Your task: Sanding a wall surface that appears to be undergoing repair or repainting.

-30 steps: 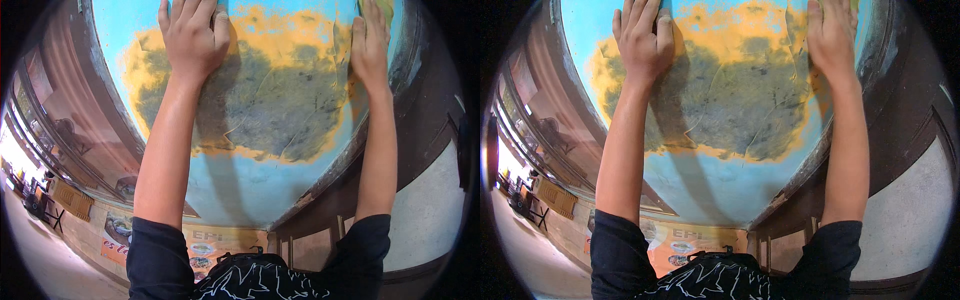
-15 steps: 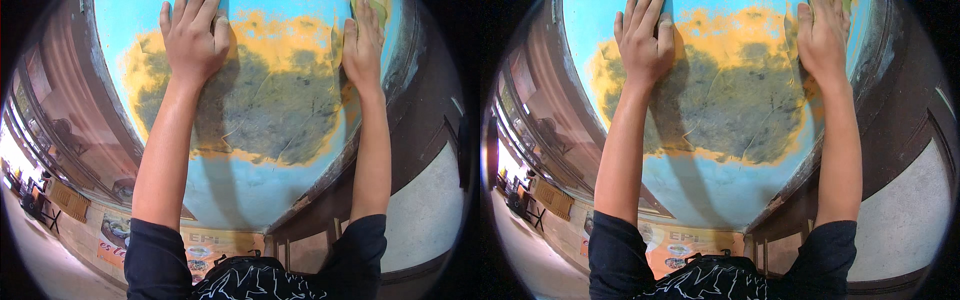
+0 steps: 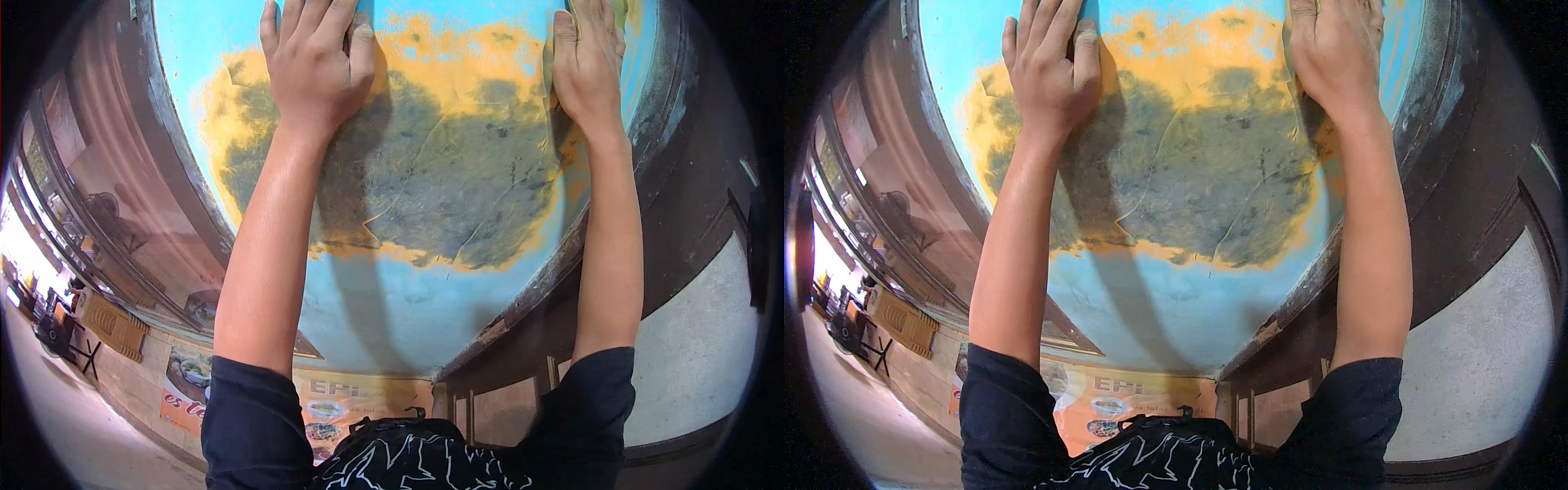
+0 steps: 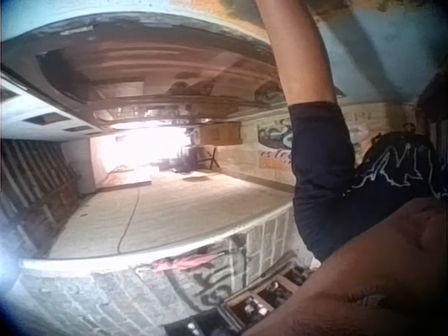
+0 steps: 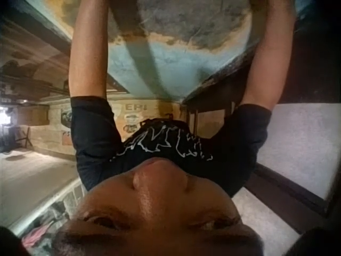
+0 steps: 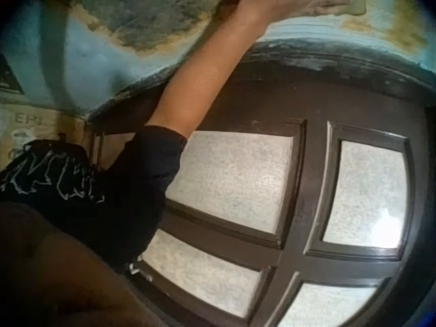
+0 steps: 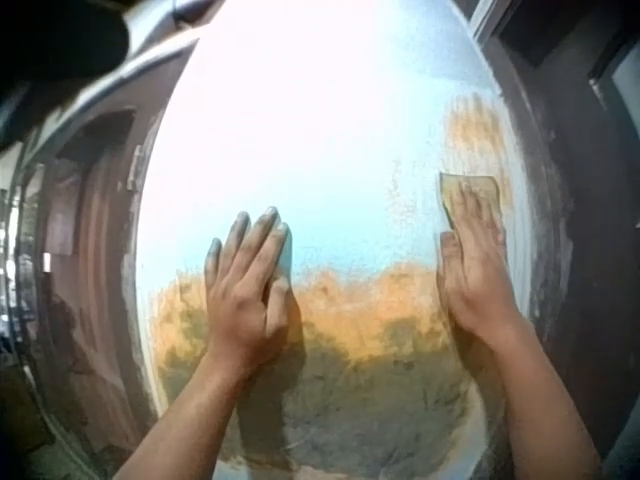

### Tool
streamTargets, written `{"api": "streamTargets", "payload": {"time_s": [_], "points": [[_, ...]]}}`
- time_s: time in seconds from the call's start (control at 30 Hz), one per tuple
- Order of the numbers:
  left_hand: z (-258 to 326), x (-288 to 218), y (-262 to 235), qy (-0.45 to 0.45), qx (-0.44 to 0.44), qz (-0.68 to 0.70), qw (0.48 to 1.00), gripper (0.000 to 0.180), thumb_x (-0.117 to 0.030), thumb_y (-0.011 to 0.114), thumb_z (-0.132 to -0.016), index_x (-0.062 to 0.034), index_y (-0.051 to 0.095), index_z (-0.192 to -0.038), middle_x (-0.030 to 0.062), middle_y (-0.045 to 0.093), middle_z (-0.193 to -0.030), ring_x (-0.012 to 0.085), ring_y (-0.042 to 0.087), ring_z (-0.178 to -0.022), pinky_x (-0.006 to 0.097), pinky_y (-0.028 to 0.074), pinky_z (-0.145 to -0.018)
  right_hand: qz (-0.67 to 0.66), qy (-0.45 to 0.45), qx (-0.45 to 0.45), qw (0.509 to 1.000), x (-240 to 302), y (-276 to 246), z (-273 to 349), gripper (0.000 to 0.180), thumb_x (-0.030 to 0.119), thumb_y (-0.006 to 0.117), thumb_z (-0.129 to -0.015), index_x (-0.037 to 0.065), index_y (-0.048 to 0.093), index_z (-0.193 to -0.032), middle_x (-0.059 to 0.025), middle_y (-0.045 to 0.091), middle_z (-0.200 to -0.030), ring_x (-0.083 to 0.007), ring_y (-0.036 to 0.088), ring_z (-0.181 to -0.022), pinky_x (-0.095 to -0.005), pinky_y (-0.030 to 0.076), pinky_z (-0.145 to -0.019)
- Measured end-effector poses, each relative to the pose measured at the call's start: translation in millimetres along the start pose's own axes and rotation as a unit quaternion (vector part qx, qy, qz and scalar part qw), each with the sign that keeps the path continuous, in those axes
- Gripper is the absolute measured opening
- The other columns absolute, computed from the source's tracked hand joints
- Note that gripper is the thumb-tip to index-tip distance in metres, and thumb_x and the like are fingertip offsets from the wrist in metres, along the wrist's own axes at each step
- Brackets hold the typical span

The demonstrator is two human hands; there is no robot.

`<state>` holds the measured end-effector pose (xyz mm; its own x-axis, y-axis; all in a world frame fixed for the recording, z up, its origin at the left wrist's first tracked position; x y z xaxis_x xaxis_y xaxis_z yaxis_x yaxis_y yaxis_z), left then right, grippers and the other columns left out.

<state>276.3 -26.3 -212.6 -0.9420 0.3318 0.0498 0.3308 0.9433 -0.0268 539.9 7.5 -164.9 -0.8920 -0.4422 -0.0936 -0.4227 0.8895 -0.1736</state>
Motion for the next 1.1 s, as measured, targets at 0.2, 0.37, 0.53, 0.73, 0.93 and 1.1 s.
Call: {"api": "streamTargets", "payload": {"time_s": [0.2,0.37,0.53,0.73,0.93,1.1], "points": [[11.9,-20.4,14.3,0.004,-0.012,-0.001,1.000,0.055,-0.015,0.046,-0.094,-0.0090,0.055,-0.149,0.0097,0.046,-0.161,0.0354,0.031,-0.154,0.056,0.016,-0.127,-0.031,-0.018,0.005,0.999,-4.6,6.2,67.6,0.060,0.033,0.034,-0.112,-0.001,0.029,-0.161,-0.0246,0.027,-0.167,-0.0432,0.018,-0.157,-0.0518,0.010,-0.127],[23.3,-35.9,29.1,0.008,-0.009,0.004,1.000,0.056,-0.017,0.046,-0.094,-0.0089,0.055,-0.148,0.0099,0.046,-0.161,0.0360,0.031,-0.154,0.057,0.016,-0.127,-0.030,0.005,-0.033,0.999,-34.8,11.7,34.1,0.059,0.036,0.034,-0.112,-0.002,0.038,-0.157,-0.0241,0.032,-0.165,-0.0425,0.021,-0.156,-0.0523,0.012,-0.127],[-11.1,-2.2,53.5,0.007,-0.017,-0.015,1.000,0.057,-0.017,0.047,-0.093,-0.0093,0.055,-0.149,0.0095,0.046,-0.162,0.0362,0.032,-0.154,0.057,0.017,-0.127,-0.043,0.012,-0.027,0.999,-19.3,34.7,-26.5,0.060,0.038,0.030,-0.113,0.001,0.034,-0.160,-0.0210,0.029,-0.168,-0.0417,0.019,-0.157,-0.0506,0.011,-0.128],[-142.9,83.0,57.8,0.017,-0.023,0.002,1.000,0.057,-0.016,0.048,-0.093,-0.0097,0.055,-0.149,0.0091,0.045,-0.162,0.0356,0.032,-0.154,0.057,0.017,-0.127,-0.050,0.009,0.018,0.999,36.8,83.7,-111.3,0.059,0.032,0.035,-0.112,0.000,0.033,-0.160,-0.0232,0.028,-0.168,-0.0422,0.018,-0.157,-0.0551,0.010,-0.127],[-179.1,100.7,57.3,0.004,-0.017,0.012,1.000,0.057,-0.015,0.048,-0.092,-0.0093,0.055,-0.148,0.0087,0.045,-0.162,0.0355,0.031,-0.154,0.057,0.017,-0.126,-0.034,-0.032,-0.008,0.999,47.4,84.4,-205.2,0.058,0.031,0.034,-0.112,-0.004,0.033,-0.158,-0.0244,0.030,-0.166,-0.0415,0.021,-0.157,-0.0487,0.012,-0.128],[-199.3,112.2,54.8,0.009,-0.014,0.015,1.000,0.057,-0.015,0.049,-0.092,-0.0099,0.055,-0.149,0.0090,0.046,-0.161,0.0358,0.031,-0.154,0.057,0.017,-0.127,-0.043,-0.011,0.004,0.999,67.4,89.5,-204.0,0.060,0.034,0.034,-0.112,-0.003,0.032,-0.159,-0.0242,0.029,-0.166,-0.0415,0.020,-0.157,-0.0502,0.012,-0.128]]}}
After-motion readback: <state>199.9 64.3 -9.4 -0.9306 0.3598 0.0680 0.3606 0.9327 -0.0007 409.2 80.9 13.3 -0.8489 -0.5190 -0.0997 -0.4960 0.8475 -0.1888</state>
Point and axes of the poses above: each hand's wrist, its own z-axis away from the middle knuckle, its own y-axis out of the palm, x = y × z, the point moved 7 cm from there along -z, towards the middle knuckle
